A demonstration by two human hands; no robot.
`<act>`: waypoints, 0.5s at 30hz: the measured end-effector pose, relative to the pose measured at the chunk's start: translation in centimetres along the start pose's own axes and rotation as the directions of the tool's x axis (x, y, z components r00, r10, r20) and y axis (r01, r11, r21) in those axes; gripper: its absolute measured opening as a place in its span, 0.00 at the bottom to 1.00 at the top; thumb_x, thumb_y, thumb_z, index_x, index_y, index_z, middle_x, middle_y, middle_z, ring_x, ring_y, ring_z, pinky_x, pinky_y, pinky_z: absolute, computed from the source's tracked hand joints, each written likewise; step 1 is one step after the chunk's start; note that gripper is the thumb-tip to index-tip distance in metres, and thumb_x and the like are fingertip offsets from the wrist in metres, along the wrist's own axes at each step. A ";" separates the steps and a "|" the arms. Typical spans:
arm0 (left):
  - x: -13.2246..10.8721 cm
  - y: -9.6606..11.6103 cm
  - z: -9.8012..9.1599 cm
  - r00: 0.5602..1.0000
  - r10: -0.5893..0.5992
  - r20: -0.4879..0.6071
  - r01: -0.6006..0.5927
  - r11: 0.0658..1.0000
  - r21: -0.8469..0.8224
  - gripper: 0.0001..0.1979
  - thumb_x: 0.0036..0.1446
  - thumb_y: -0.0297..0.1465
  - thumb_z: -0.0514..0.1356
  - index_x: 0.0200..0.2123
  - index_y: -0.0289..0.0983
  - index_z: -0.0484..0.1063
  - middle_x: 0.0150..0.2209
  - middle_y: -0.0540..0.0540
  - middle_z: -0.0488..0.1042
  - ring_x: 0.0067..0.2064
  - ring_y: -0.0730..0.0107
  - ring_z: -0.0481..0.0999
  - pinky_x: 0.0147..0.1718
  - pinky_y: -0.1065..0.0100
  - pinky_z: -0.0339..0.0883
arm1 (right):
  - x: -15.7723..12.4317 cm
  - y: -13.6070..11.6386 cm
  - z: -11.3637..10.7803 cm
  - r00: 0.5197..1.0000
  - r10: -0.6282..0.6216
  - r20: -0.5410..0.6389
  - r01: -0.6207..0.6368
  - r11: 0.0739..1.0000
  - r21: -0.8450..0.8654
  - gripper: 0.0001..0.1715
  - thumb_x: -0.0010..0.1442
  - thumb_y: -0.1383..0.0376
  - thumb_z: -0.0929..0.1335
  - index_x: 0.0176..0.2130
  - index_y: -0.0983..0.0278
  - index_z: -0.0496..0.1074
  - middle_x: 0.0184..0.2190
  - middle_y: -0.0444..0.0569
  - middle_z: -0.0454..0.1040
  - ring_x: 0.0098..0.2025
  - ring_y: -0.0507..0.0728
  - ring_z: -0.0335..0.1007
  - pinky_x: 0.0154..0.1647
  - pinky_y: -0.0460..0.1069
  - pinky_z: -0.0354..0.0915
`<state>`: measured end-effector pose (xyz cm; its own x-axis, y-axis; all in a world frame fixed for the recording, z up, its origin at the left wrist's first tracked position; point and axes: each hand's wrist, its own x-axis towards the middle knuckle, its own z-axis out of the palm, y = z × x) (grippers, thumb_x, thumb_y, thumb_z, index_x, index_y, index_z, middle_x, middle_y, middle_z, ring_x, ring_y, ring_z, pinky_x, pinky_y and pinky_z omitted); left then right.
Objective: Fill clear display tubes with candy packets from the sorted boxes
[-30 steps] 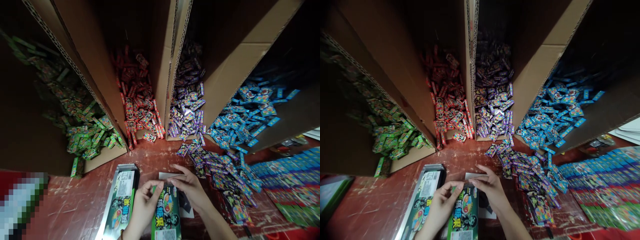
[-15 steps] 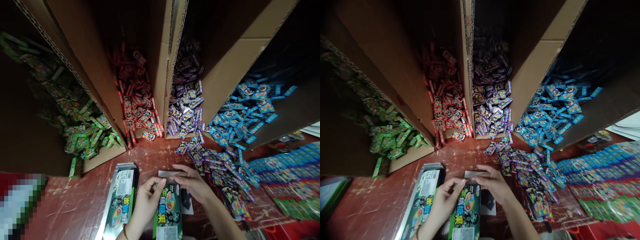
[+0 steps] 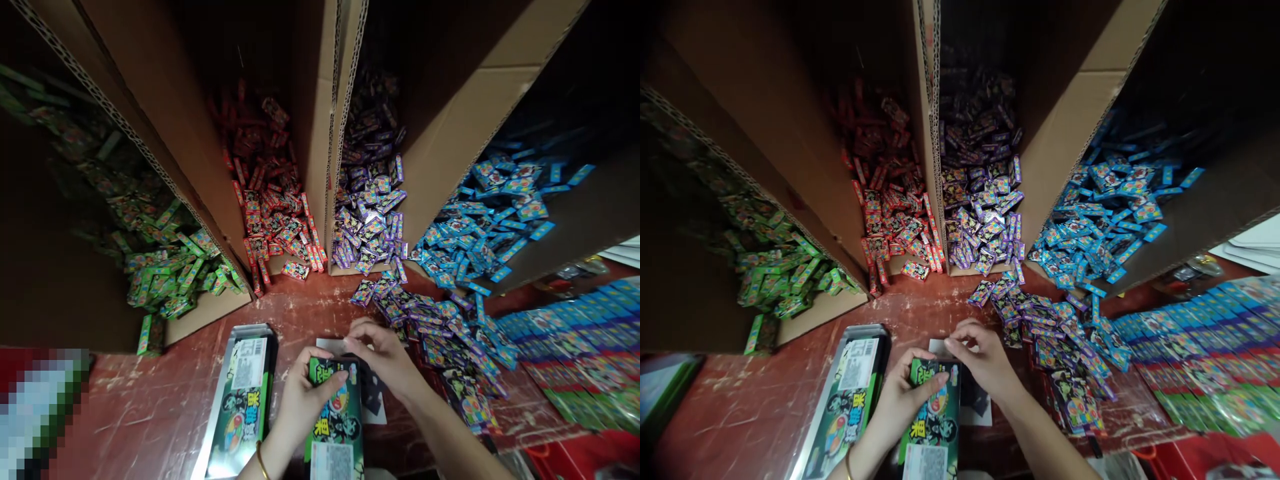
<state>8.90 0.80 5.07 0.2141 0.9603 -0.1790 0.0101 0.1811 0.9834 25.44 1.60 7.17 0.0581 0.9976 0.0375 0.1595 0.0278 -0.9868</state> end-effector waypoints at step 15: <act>0.1 0.0 0.1 0.997 0.077 -0.027 -0.070 0.978 0.195 0.12 0.45 0.32 0.65 0.33 0.37 0.67 0.29 0.51 0.72 0.33 0.66 0.71 0.35 0.68 0.64 | 2.2 -0.2 0.9 0.938 0.203 0.279 -0.167 0.975 -0.148 0.04 0.44 0.67 0.72 0.22 0.66 0.75 0.20 0.43 0.72 0.22 0.50 0.63 0.23 0.44 0.56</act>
<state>9.00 0.88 5.10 0.1879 0.9767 -0.1036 0.1851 0.0684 0.9803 24.66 3.80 7.32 -0.1884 0.9595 -0.2096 0.2918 -0.1491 -0.9448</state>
